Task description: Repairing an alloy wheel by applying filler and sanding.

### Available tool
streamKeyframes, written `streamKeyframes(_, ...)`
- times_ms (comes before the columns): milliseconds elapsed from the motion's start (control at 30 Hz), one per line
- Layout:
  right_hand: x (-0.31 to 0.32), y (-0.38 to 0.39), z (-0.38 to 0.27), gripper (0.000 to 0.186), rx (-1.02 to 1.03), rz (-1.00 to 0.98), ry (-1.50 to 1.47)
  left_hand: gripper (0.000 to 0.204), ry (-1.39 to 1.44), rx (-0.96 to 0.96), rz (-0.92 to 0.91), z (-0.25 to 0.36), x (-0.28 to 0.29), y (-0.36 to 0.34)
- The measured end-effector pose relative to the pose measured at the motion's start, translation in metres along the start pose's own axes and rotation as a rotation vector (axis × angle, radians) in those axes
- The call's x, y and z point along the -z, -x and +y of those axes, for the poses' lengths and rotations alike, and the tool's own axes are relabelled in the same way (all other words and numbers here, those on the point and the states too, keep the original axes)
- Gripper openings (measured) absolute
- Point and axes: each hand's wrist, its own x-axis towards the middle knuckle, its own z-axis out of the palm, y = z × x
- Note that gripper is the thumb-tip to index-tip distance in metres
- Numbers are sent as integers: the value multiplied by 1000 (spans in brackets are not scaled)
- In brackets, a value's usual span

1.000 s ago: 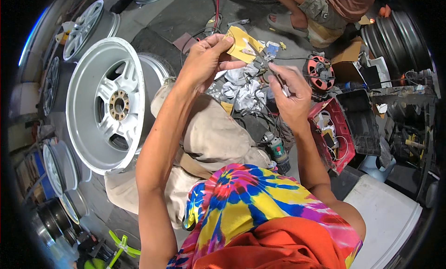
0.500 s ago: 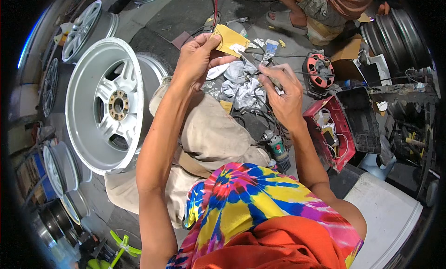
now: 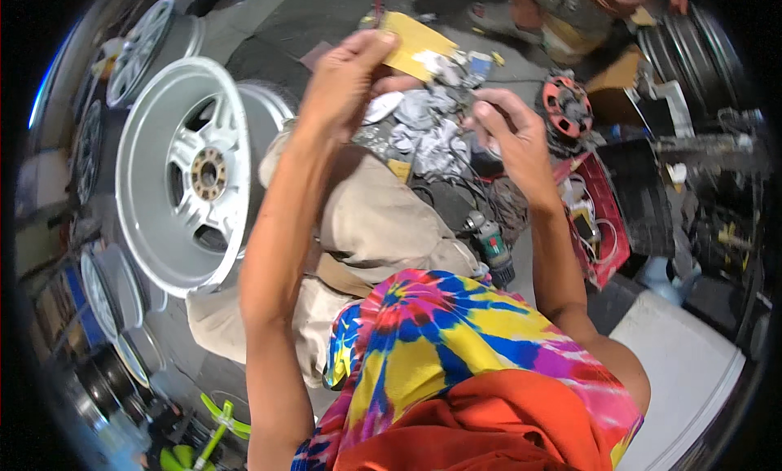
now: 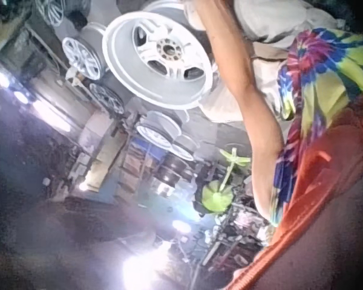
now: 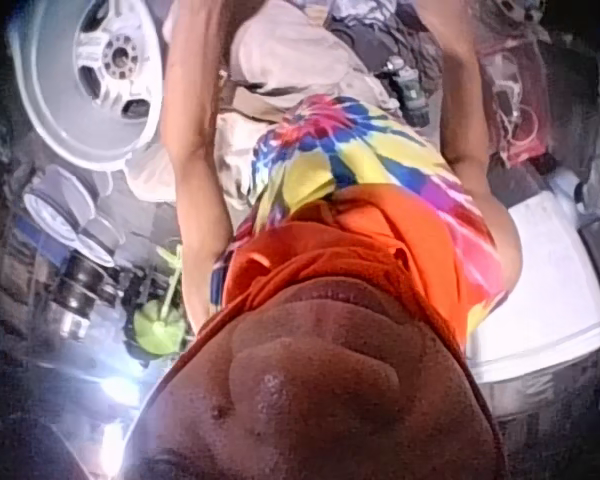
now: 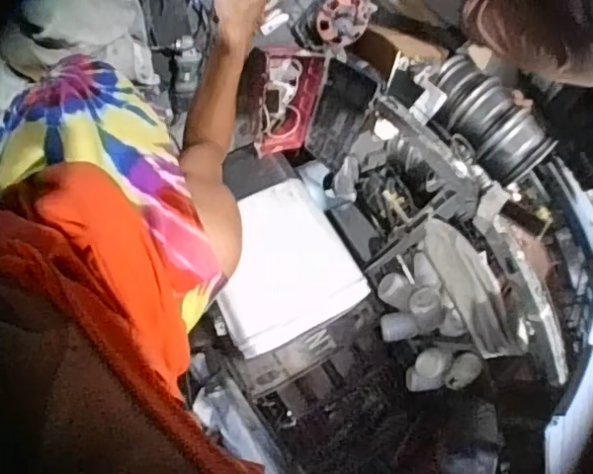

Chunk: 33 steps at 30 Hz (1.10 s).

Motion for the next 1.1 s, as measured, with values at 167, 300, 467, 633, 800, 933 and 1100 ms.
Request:
streamKeyframes(167, 44, -5, 26, 25, -93, -6, 45, 28, -179, -79, 152, 30, 33, 9)
streamKeyframes(300, 147, -24, 109, 40, -300, 387, 437, 36, -227, -42, 244, 52, 51, 22)
streamKeyframes(467, 223, 2, 257, 50, -595, 476, 912, 36, -229, -58, 437, 75, 84, 46)
streamKeyframes(633, 253, 17, 354, 50, -866, 408, 1136, 32, -161, -29, 495, 101, 112, 82)
streamKeyframes(800, 255, 29, 394, 78, -937, 367, 1219, 40, -453, -95, 545, 109, 109, 107)
streamKeyframes(933, 244, 36, 391, 61, -695, 353, 1281, 32, -508, -117, 527, 98, 88, 133)
streamKeyframes(1100, 224, 45, 296, 60, -370, 650, 1046, 24, -517, 4, 376, 86, 70, 141)
